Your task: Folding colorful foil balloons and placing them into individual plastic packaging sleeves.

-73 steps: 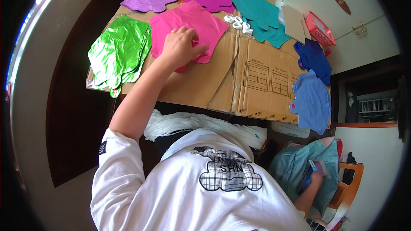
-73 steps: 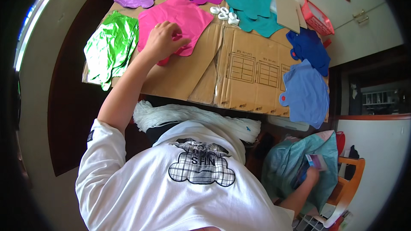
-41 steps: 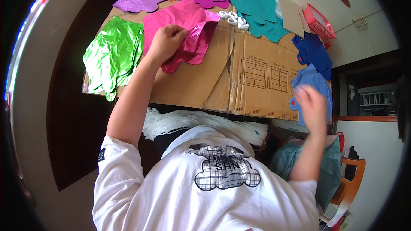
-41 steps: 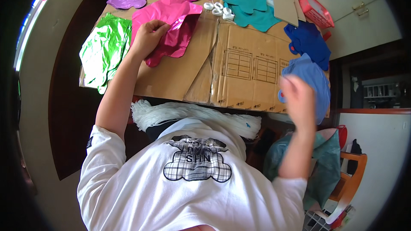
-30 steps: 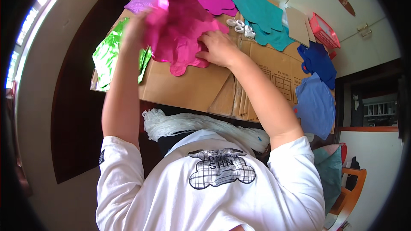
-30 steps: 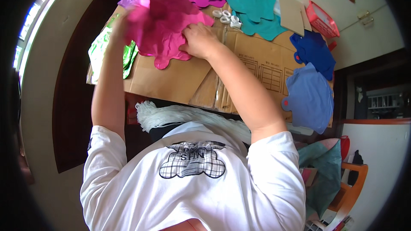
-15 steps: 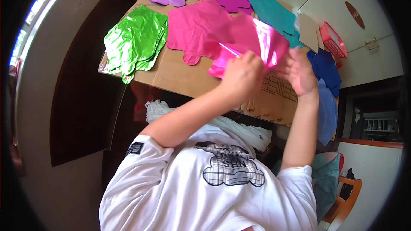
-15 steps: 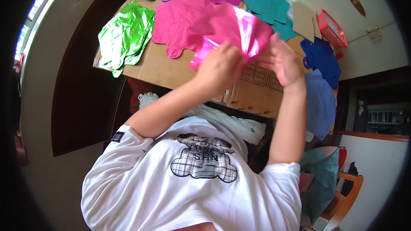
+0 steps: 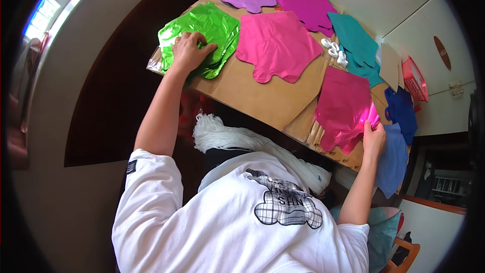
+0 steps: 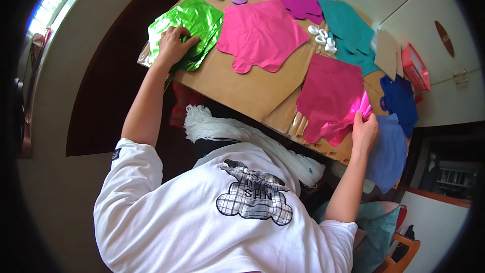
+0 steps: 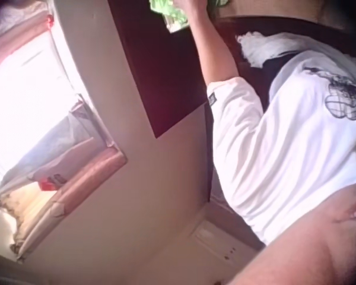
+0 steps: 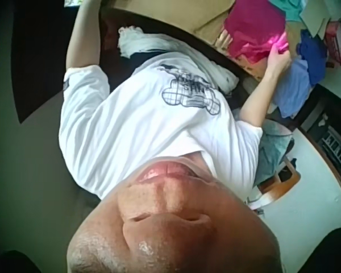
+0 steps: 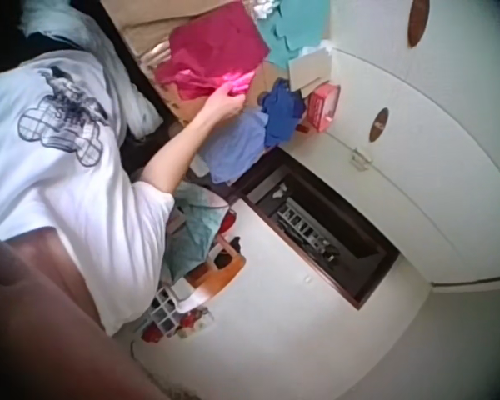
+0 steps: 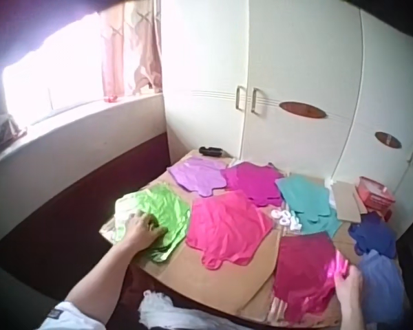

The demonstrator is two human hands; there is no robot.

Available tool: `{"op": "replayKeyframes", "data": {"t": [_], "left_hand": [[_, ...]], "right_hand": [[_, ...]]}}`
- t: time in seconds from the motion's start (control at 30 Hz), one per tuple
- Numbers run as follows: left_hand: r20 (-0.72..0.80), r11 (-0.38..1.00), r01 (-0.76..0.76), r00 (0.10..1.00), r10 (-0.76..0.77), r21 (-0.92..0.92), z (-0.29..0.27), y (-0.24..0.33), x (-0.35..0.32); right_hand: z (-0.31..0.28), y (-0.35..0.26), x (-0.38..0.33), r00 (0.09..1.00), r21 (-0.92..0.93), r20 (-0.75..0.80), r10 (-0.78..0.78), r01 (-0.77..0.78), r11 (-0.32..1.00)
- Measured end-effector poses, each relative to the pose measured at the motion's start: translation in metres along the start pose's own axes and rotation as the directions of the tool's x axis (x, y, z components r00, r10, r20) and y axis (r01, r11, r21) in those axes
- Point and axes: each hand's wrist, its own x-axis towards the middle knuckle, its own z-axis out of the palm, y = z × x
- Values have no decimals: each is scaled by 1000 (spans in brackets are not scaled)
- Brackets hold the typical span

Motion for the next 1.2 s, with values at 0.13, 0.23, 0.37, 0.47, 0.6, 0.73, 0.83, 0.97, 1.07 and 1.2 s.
{"op": "replayKeyframes", "data": {"t": [0.13,0.23,0.37,0.47,0.6,0.73,0.83,0.97,1.07,1.2], "left_hand": [[1,993,9,1000,-9,-121,16,-13,6],[-54,995,-26,998,21,-98,13,-1,1],[26,994,-36,999,39,-102,13,-10,9],[-6,994,-47,999,46,-102,15,-11,10],[-95,992,-100,991,92,-80,14,-7,4],[-85,983,-83,994,70,-161,16,-15,12],[-45,969,-45,998,35,-243,15,-25,14],[31,927,21,999,-10,-375,12,-27,18],[36,913,9,999,6,-408,10,-19,24],[122,724,186,983,-141,-664,-7,-30,15]], "right_hand": [[-12,-12,0,998,-72,11,63,-63,995],[-25,-27,-5,974,-175,-188,-123,90,980],[-20,-49,-25,846,-159,-46,-531,519,840],[-5,-50,-29,850,-61,12,-526,526,849],[-28,-64,-26,899,-79,115,-422,431,899],[-42,-90,-16,870,-126,-3,-493,488,863],[-42,-172,-14,709,301,-189,-680,701,647],[13,-293,-15,321,517,-250,-913,842,154],[76,-371,-16,159,494,-190,-969,868,45],[96,-415,-37,214,253,274,-937,925,285]]}}
